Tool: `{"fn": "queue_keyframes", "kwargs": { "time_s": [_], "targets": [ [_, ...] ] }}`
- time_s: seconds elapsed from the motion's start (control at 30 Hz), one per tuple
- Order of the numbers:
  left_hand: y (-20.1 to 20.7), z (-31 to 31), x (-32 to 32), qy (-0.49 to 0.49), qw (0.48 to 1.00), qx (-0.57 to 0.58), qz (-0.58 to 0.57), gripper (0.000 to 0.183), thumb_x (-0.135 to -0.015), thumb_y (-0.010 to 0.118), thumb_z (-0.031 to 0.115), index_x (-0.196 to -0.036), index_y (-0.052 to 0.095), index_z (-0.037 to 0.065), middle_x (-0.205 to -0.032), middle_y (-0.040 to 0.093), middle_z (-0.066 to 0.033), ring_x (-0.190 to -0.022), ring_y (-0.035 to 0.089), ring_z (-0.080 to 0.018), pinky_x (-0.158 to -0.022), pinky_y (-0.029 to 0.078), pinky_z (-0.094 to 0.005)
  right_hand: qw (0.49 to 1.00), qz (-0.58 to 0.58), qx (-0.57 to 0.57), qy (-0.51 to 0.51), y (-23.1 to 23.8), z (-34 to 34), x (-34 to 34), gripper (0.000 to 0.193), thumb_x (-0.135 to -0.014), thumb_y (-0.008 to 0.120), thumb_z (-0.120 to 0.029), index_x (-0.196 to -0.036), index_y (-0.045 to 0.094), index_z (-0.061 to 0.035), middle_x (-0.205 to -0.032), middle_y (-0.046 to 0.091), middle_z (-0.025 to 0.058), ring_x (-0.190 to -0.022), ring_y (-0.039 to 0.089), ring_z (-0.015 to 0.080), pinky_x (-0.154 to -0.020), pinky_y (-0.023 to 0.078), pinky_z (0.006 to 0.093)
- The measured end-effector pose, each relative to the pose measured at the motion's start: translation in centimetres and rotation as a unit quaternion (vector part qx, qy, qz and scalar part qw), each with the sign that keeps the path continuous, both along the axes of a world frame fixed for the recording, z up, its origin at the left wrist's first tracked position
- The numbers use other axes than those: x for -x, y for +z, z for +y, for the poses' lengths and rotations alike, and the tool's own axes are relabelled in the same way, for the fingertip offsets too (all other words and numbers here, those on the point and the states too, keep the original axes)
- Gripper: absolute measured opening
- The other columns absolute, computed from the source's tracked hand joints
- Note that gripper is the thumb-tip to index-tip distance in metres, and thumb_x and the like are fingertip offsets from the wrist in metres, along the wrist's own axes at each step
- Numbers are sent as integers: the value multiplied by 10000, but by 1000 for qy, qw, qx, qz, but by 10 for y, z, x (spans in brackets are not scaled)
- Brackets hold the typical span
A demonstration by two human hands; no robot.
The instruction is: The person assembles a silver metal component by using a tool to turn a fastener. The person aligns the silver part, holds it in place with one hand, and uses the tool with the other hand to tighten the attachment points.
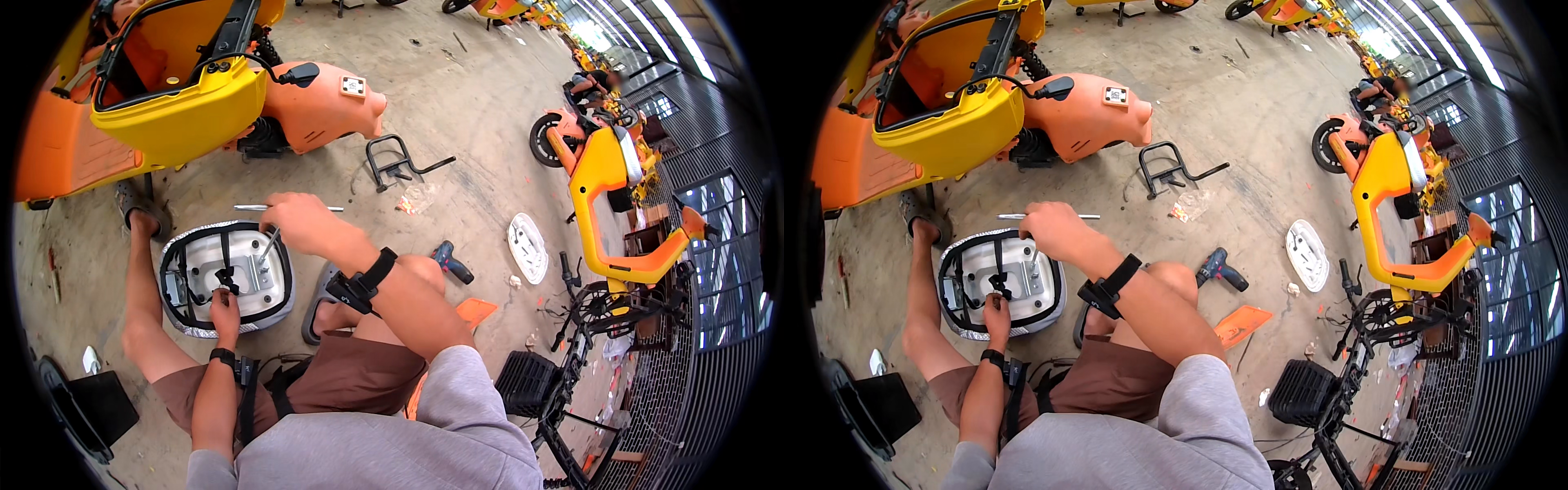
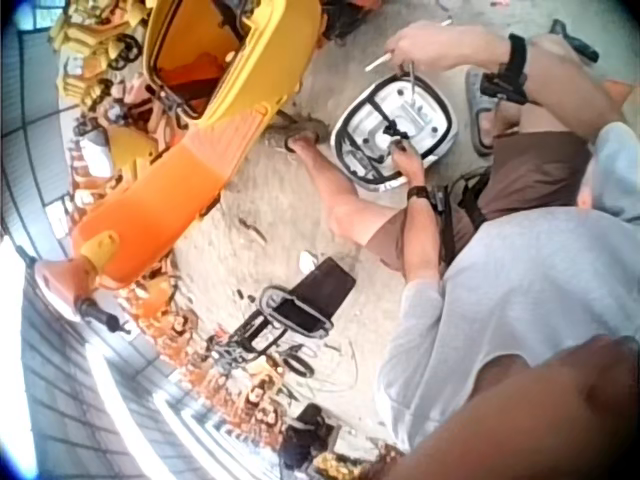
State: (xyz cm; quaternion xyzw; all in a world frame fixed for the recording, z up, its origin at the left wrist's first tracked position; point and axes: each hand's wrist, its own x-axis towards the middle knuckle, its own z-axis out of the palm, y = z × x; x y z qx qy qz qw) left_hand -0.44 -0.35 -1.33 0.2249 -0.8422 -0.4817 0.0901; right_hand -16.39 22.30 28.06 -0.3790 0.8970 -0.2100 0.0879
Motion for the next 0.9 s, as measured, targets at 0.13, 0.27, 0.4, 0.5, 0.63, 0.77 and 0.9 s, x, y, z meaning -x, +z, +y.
{"fn": "queue_keyframes", "kwargs": {
  "time_s": [0.13, 0.27, 0.4, 0.5, 0.63, 0.77, 0.9],
  "targets": [
    [0, -2, 0, -7, 1000, 7, -10, 133, -856, 606, 102, -936, 602, -4, -686, 622, -154, -616, 610, -294, -595, 469, -397, 997, -1, 81, 3, 6, -6, -3, 385, -756, 564, 55, -1099, 638, -104, -1017, 634, 126, -922, 614, 380, -785, 507, 445],
    [2, -1, 0, -4, 1000, 12, 3, 139, -856, 603, 102, -939, 605, -10, -675, 628, -149, -598, 612, -282, -586, 473, -390, 988, -14, 149, -31, 3, -14, -5, 506, -813, 562, 23, -1295, 473, -103, -1051, 624, 177, -902, 607, 415, -768, 497, 481],
    [1, 0, 0, 1, 1000, -2, 2, 139, -855, 601, 96, -938, 607, -15, -683, 638, -151, -599, 620, -270, -580, 475, -390, 989, -3, 138, -44, -1, -12, -2, 513, -834, 566, 0, -1327, 444, -79, -1010, 648, 210, -873, 616, 429, -747, 500, 498],
    [-1, -2, -1, 1, 1000, 0, -6, 134, -855, 601, 90, -938, 607, -15, -685, 641, -153, -601, 623, -272, -581, 475, -391, 994, -6, 87, -62, -3, -10, 4, 423, -836, 576, -21, -1256, 535, -54, -954, 665, 211, -833, 626, 432, -733, 506, 500],
    [5, 2, 2, -5, 1000, -2, 0, 134, -855, 603, 88, -939, 607, -16, -688, 642, -158, -605, 626, -286, -587, 479, -398, 996, 6, 53, -77, -7, -4, 7, 255, -827, 606, -60, -1073, 672, -37, -916, 671, 191, -822, 631, 402, -744, 510, 484],
    [4, 1, 1, -5, 1000, 6, 3, 134, -853, 606, 89, -937, 609, -15, -692, 643, -164, -618, 630, -308, -597, 482, -413, 991, 75, 93, -62, -2, -1, 3, 191, -805, 640, -101, -967, 736, -71, -896, 660, 148, -882, 608, 341, -783, 507, 439],
    [-1, -1, 0, -3, 1000, 10, 8, 134, -852, 606, 89, -934, 610, -18, -704, 645, -172, -637, 633, -325, -610, 486, -420, 989, 121, 58, -68, 6, -5, -1, 185, -793, 647, -132, -938, 762, -123, -879, 648, 120, -913, 584, 311, -789, 501, 404]
  ]
}}
